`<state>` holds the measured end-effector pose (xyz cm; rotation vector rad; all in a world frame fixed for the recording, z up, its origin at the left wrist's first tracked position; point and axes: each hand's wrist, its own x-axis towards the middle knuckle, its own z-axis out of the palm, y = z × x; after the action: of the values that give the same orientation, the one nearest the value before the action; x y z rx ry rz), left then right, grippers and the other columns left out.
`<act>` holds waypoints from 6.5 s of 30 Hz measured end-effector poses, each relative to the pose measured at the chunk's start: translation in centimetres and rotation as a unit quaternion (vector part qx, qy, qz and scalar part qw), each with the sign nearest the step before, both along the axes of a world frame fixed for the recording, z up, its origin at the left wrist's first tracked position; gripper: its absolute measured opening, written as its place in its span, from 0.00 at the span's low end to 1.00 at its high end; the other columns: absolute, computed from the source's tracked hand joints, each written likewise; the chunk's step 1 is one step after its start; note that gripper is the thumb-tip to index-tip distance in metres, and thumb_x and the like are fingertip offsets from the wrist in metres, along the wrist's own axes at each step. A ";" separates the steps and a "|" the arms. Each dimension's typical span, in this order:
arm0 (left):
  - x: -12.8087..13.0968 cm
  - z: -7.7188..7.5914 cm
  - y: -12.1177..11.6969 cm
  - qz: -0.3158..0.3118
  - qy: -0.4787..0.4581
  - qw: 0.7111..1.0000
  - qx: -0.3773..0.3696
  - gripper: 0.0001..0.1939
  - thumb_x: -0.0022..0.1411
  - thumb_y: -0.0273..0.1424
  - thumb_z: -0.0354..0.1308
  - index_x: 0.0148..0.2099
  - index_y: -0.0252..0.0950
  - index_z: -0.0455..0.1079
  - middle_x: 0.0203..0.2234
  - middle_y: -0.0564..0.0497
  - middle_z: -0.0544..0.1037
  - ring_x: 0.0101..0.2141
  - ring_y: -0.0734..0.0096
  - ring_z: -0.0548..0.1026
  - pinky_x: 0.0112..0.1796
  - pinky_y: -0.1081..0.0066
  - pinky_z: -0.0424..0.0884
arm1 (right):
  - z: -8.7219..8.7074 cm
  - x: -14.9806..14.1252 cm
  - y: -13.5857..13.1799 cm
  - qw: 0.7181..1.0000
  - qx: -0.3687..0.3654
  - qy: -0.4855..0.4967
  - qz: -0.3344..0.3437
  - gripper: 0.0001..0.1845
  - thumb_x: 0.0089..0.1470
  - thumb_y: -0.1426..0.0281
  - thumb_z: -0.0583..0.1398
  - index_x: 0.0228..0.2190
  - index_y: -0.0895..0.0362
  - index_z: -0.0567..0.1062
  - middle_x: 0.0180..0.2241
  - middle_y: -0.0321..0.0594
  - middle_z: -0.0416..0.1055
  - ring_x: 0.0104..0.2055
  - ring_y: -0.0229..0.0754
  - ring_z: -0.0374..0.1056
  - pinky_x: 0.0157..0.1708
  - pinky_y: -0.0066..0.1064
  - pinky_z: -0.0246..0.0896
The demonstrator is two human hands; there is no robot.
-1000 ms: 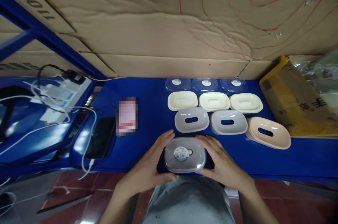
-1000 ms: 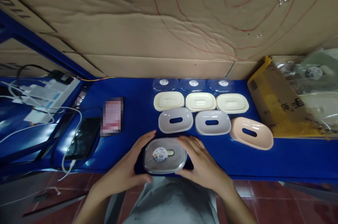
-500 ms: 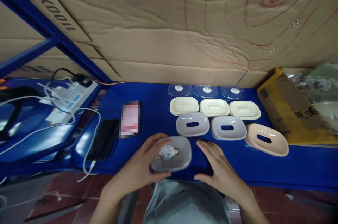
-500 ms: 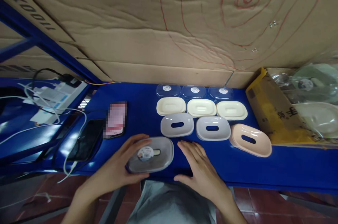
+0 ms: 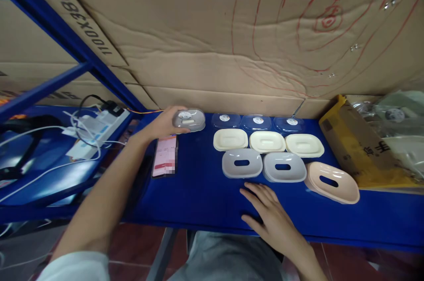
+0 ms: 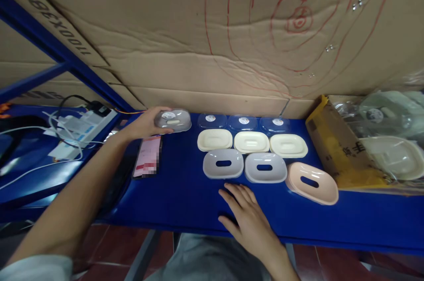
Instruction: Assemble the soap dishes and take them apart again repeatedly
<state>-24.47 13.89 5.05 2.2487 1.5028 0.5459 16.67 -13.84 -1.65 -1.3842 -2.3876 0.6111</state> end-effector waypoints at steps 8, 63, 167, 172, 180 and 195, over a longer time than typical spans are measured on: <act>0.2 0.3 4.0 -0.047 0.029 0.997 -0.055 0.51 0.58 0.61 0.70 0.68 0.27 0.64 0.57 0.42 0.76 0.55 0.53 0.76 0.60 0.47 0.75 | 0.0 0.2 -0.1 1.000 0.012 0.013 -0.004 0.28 0.74 0.60 0.60 0.72 0.42 0.68 0.73 0.42 0.67 0.74 0.56 0.65 0.71 0.59 0.68; 7.5 -5.6 -21.9 0.022 -0.258 0.964 0.065 0.38 0.70 0.41 0.72 0.75 0.49 0.58 0.72 0.36 0.66 0.71 0.40 0.68 0.66 0.36 0.71 | 4.5 -2.1 14.6 0.985 0.018 -0.068 0.160 0.66 0.64 0.63 0.71 0.80 0.46 0.31 0.77 0.60 0.57 0.78 0.64 0.57 0.72 0.70 0.55; 10.7 -3.6 -16.6 -0.210 -0.019 0.967 -0.144 0.54 0.53 0.41 0.78 0.76 0.42 0.57 0.66 0.41 0.72 0.63 0.41 0.70 0.65 0.45 0.64 | 4.5 -0.6 9.0 0.984 -0.036 -0.078 0.157 0.66 0.55 0.58 0.76 0.79 0.58 0.46 0.73 0.63 0.62 0.71 0.68 0.65 0.68 0.60 0.65; 11.6 -3.4 -13.9 -0.254 -0.003 0.958 -0.134 0.56 0.57 0.42 0.78 0.79 0.46 0.52 0.69 0.41 0.69 0.67 0.41 0.67 0.67 0.43 0.62 | 4.6 0.5 9.9 0.983 -0.011 -0.105 0.150 0.73 0.55 0.50 0.76 0.80 0.54 0.37 0.78 0.65 0.52 0.77 0.71 0.57 0.70 0.64 0.62; 12.4 -4.7 -13.4 -0.247 -0.022 0.958 -0.142 0.60 0.55 0.48 0.78 0.80 0.44 0.50 0.69 0.37 0.68 0.66 0.37 0.68 0.65 0.42 0.64 | 4.6 -0.9 11.1 0.986 0.004 -0.079 0.149 0.67 0.57 0.53 0.75 0.79 0.63 0.44 0.74 0.66 0.61 0.73 0.70 0.63 0.69 0.61 0.67; 12.3 -4.7 -14.0 -0.257 -0.029 0.954 -0.149 0.55 0.58 0.42 0.76 0.78 0.40 0.51 0.69 0.35 0.71 0.68 0.37 0.68 0.67 0.42 0.59 | 4.9 -0.2 12.3 0.979 0.003 -0.095 0.179 0.71 0.57 0.39 0.70 0.81 0.56 0.40 0.75 0.60 0.61 0.74 0.67 0.64 0.69 0.61 0.67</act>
<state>-12.17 -0.10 0.35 2.2282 0.8446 0.2052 16.47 -1.53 3.22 -1.0563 -2.8204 0.5790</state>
